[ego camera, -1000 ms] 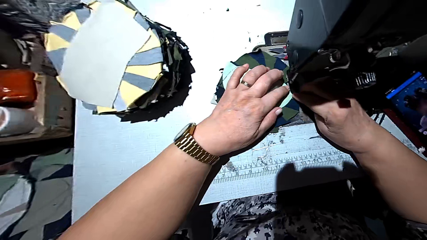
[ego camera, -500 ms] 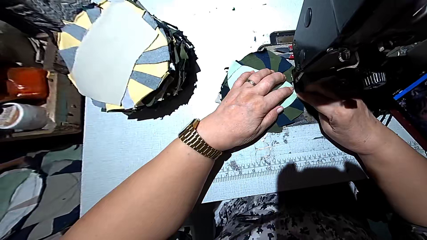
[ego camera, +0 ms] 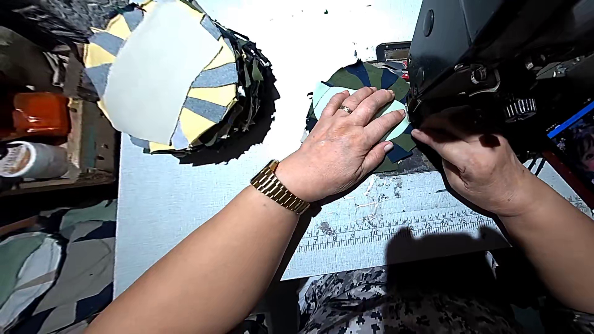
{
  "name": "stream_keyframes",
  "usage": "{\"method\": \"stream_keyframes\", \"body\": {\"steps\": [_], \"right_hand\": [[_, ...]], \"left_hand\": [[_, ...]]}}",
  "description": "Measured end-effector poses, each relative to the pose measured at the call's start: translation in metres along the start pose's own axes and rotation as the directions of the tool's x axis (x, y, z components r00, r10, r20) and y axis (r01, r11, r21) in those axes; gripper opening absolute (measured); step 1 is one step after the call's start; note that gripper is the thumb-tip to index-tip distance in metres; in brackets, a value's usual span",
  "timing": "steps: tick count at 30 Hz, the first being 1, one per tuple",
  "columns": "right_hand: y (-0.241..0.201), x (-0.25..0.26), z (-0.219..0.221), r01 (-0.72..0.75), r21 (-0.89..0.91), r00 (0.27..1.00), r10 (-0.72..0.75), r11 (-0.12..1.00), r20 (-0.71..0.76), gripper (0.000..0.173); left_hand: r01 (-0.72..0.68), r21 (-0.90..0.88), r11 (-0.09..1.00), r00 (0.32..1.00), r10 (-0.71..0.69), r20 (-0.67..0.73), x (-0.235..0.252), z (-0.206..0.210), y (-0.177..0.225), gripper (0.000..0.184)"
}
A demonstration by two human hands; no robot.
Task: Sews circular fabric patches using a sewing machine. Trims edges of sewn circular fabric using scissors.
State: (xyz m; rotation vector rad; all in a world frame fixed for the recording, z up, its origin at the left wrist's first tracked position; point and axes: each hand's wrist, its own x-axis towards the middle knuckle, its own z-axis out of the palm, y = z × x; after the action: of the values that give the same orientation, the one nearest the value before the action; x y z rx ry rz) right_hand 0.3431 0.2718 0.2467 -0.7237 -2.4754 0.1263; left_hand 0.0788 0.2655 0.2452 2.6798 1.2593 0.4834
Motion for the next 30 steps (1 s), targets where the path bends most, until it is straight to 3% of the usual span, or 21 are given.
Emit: {"method": "stream_keyframes", "body": {"steps": [5,12,16,21,25,30], "right_hand": [[0.0,-0.003,0.002,0.015,-0.003,0.996,-0.015,1.0,0.084,0.034],[0.005,-0.001,0.001,-0.053,-0.073,0.996,0.058,0.996,0.071,0.033],[0.002,-0.002,0.003,-0.041,-0.02,0.999,0.04,0.999,-0.025,0.028],[-0.001,-0.001,0.008,0.042,-0.013,0.996,-0.041,0.999,0.076,0.031],[-0.002,0.002,0.007,0.059,-0.057,0.995,-0.055,0.997,0.082,0.03],[0.001,0.002,0.006,0.021,-0.098,0.998,-0.015,0.995,0.069,0.029]], "left_hand": [[-0.078,-0.057,0.995,0.997,0.079,0.017,-0.001,-0.01,-0.006,0.046],[-0.028,-0.023,0.999,0.999,0.028,0.031,-0.001,-0.015,-0.001,0.044],[-0.031,0.049,0.998,0.999,0.032,-0.02,-0.004,-0.008,0.003,0.046],[-0.02,0.037,0.999,0.999,0.022,-0.044,-0.004,-0.004,0.003,0.051],[-0.082,-0.028,0.996,0.996,0.081,-0.027,-0.004,-0.007,-0.005,0.049],[-0.042,-0.014,0.999,0.999,0.042,-0.034,-0.005,-0.009,-0.002,0.048]]}}
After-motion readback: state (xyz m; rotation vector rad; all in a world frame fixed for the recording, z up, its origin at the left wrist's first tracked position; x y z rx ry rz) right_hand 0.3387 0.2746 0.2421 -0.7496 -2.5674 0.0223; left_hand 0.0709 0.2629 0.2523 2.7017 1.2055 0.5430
